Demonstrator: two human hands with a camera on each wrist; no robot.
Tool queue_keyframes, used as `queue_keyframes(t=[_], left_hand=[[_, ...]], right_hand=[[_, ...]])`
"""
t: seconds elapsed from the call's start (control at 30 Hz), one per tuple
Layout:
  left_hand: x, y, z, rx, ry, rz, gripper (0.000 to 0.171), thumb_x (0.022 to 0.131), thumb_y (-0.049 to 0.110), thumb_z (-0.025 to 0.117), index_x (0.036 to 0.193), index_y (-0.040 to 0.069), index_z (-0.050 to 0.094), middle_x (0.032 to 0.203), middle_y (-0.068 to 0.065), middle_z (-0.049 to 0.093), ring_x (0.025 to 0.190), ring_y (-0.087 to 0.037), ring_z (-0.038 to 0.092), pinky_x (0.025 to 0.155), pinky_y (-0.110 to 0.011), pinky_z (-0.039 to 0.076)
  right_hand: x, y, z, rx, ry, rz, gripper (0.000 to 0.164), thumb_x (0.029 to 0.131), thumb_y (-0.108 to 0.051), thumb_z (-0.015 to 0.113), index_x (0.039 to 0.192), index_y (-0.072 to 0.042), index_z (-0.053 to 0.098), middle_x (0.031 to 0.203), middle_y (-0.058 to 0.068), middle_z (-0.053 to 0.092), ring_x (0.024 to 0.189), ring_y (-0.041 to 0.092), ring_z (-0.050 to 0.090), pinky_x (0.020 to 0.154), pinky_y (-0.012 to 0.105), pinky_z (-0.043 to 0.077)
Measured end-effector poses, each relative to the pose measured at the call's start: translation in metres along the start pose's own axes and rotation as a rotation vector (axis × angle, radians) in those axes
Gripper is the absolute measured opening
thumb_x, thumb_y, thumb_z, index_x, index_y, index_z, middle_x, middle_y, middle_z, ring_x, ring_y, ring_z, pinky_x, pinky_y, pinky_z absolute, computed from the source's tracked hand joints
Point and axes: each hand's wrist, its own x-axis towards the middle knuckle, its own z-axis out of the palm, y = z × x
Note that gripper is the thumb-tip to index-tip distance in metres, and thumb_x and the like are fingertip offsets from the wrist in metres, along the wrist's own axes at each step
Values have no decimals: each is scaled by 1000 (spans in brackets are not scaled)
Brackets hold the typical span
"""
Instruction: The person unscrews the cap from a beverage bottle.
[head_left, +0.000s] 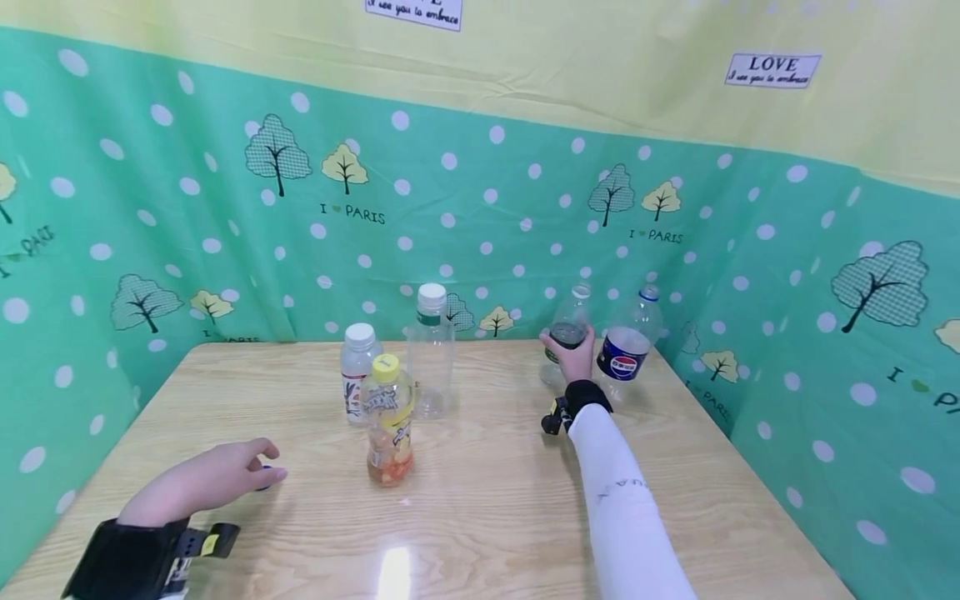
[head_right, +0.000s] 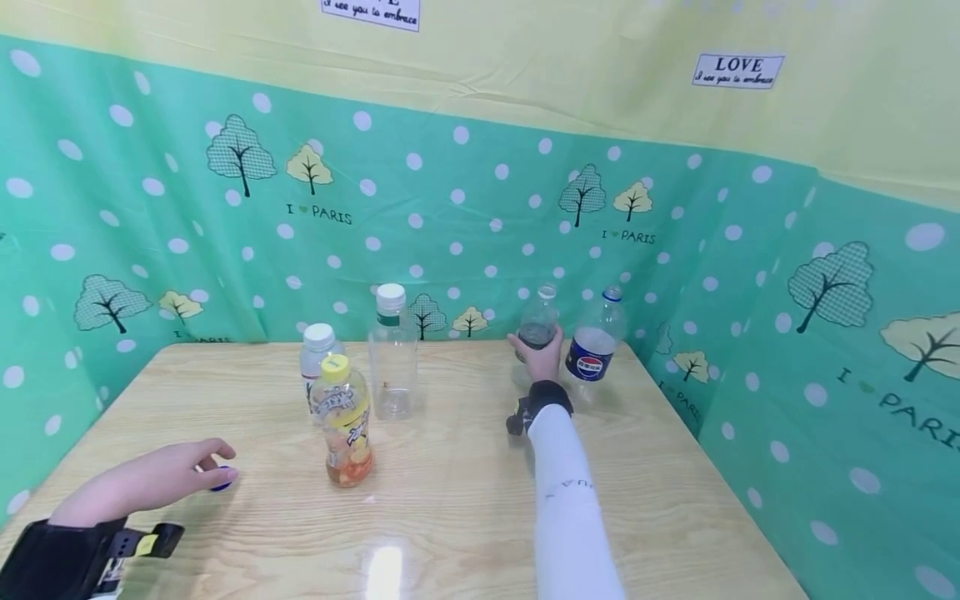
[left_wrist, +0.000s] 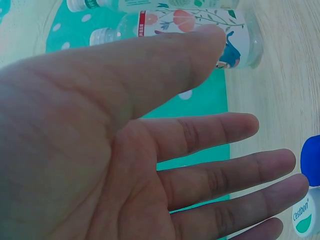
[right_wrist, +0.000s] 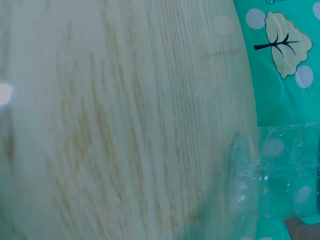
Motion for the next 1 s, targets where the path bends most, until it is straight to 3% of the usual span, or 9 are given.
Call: queue_keyframes(t=[0.13, 0.27, 0.4, 0.47, 0.53, 0.67, 0.73, 0.8, 1.0], left_hand=[[-4, 0, 1, 11, 13, 10, 54, 95, 37, 60, 119, -11, 53, 94, -9, 68, 85, -22, 64, 71, -43, 53], [-5, 3, -2, 28, 24, 13, 58, 95, 39, 60, 121, -12, 52, 95, -12, 68, 84, -23, 63, 72, -44, 54], [-5, 7, -3, 27, 22, 23, 59, 95, 40, 59, 122, -12, 51, 97, -13, 68, 86, -24, 64, 73, -46, 54], [-5, 9, -2, 24, 19, 27, 57, 95, 39, 59, 122, -11, 52, 99, -13, 68, 87, -25, 64, 75, -46, 54], [-6, 9, -1, 31, 29, 35, 54, 95, 37, 59, 121, -10, 53, 100, -16, 68, 89, -27, 64, 77, -48, 54], [-12, 9, 1, 61, 65, 40, 50, 95, 36, 60, 118, -8, 55, 105, -19, 67, 93, -30, 64, 79, -50, 54], [-14, 12, 2, 73, 73, 41, 46, 94, 36, 61, 115, -5, 58, 105, -17, 68, 90, -27, 63, 78, -47, 53], [-15, 14, 3, 80, 78, 51, 41, 94, 35, 61, 110, -2, 60, 102, -14, 68, 86, -24, 62, 77, -44, 53], [-25, 16, 1, 83, 84, 39, 37, 93, 32, 62, 108, -1, 60, 100, -12, 67, 84, -22, 59, 74, -41, 50]], right_hand=[[-6, -12, 1, -25, -44, -36, 110, 81, -36, 78, 155, -24, -3, 162, 6, 3, 149, 25, 7, 121, 45, 14], [-16, -33, 3, -98, -24, -162, 120, 78, -41, 80, 154, -28, -12, 163, 3, -7, 150, 23, -4, 121, 47, 7], [-49, -63, 0, -223, -54, -228, 125, 75, -43, 81, 153, -25, -15, 161, 8, -11, 149, 26, -4, 120, 53, 8], [-74, -76, -7, -286, -129, -258, 116, 78, -37, 80, 155, -19, -5, 161, 12, -2, 148, 30, 6, 119, 55, 14], [-101, -88, -14, -340, -229, -305, 94, 82, -28, 77, 152, -10, 17, 155, 16, 20, 142, 31, 24, 116, 53, 24], [-142, -95, -30, -438, -393, -440, 35, 86, -17, 73, 116, -4, 59, 110, 11, 62, 100, 24, 58, 90, 39, 50], [-157, -90, -39, -517, -450, -498, 15, 86, -14, 72, 96, -8, 63, 85, 3, 64, 77, 15, 59, 70, 28, 52], [-169, -82, -46, -601, -503, -526, 12, 85, -12, 73, 84, -13, 61, 69, -6, 55, 62, 7, 51, 56, 22, 46], [-187, -59, -47, -724, -627, -425, 18, 85, -15, 72, 77, -17, 56, 61, -9, 45, 54, 4, 42, 48, 19, 36]])
